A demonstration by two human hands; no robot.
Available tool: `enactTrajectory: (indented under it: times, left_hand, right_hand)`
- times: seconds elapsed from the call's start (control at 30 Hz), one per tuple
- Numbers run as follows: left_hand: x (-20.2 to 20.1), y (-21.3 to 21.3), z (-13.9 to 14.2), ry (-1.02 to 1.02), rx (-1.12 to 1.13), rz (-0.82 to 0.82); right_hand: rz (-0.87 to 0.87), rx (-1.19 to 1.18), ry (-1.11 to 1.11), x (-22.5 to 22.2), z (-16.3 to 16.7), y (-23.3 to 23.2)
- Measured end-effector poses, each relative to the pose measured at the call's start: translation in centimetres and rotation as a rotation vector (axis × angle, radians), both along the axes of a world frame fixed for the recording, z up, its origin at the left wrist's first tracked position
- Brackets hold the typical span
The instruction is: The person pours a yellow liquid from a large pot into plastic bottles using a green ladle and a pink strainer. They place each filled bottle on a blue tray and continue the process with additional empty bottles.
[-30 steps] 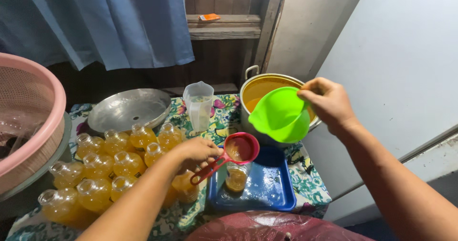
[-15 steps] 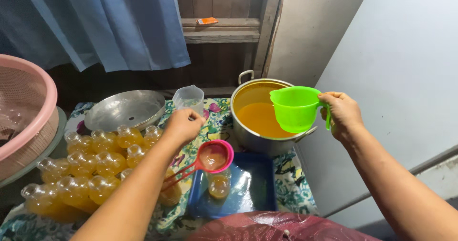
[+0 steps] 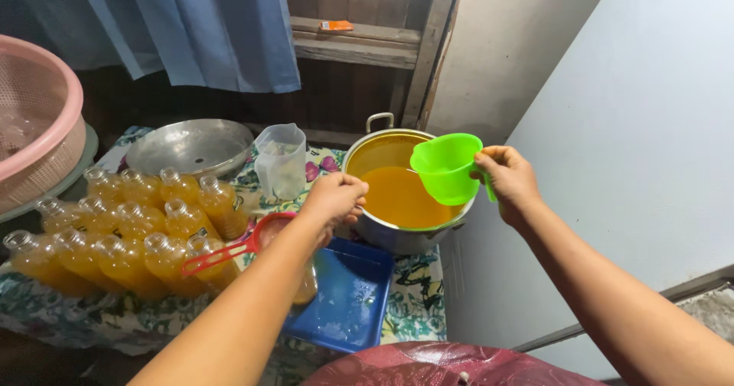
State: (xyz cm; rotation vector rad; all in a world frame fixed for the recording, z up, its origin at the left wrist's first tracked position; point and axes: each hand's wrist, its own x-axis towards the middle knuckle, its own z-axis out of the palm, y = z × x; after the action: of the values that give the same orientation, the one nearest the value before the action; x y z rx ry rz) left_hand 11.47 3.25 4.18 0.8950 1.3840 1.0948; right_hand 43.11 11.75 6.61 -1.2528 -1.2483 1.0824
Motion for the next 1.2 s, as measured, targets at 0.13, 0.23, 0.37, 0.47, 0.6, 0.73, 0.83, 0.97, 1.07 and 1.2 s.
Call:
enactTrajectory:
  times: [0.13,0.23,0.37,0.47,0.6,0.73,0.83,0.97,1.07,1.2]
  left_hand:
    - [1.1,1.1,-3.0,-0.079,-0.203,0.029]
    - [1.5,2.9,-5.1,-0.035,-0.309,0.055]
    - [1.1,7.7,-6.6,0.113,-0.378,0.053]
    - [0.4,11.1,-7.3,-0.121,-0.364,-0.011]
    - [-1.0,13.4,-7.7,0.144,-0.463,-0.032]
    - [-1.3,13.8,-9.3,0.059,-0.554,-0.088]
    - [-1.2,14.1,-10.7,-0.070,-0.662,-0.156]
    - [-1.2,14.7,-12.5,-0.132,-0.729,-0.074]
    - [-0.4,14.8,-13.4,-0.097,-0.668,-0.046]
    - [0.6,14.8,-13.7,-0.055,-0.554,-0.013]
  right_hand:
    - [0.111,0.043,-0.130,-0.9,-3.6,1.2]
    - [0.189,0.102,-0.336,-1.3,-5.2,0.3]
    - [0.213,0.182,-0.729,-2.6,-5.5,-1.4]
    - [0.279,0.247,-0.719,-3.9,-5.3,-1.8]
    - [0.262,0.218,-0.751,-4.9,-5.6,-1.9]
    - [0.266,0.165,-0.755,-5.0,-6.4,-2.4]
    - [0.236,0.080,-0.771,-4.9,-6.7,-2.9]
    - [0.208,-0.036,-0.781,-4.7,-6.5,-3.3]
    - [0.220,-0.017,-0.775,-4.9,-6.5,-3.1]
    - [0.241,0.057,-0.782,-4.9,-6.6,-2.7]
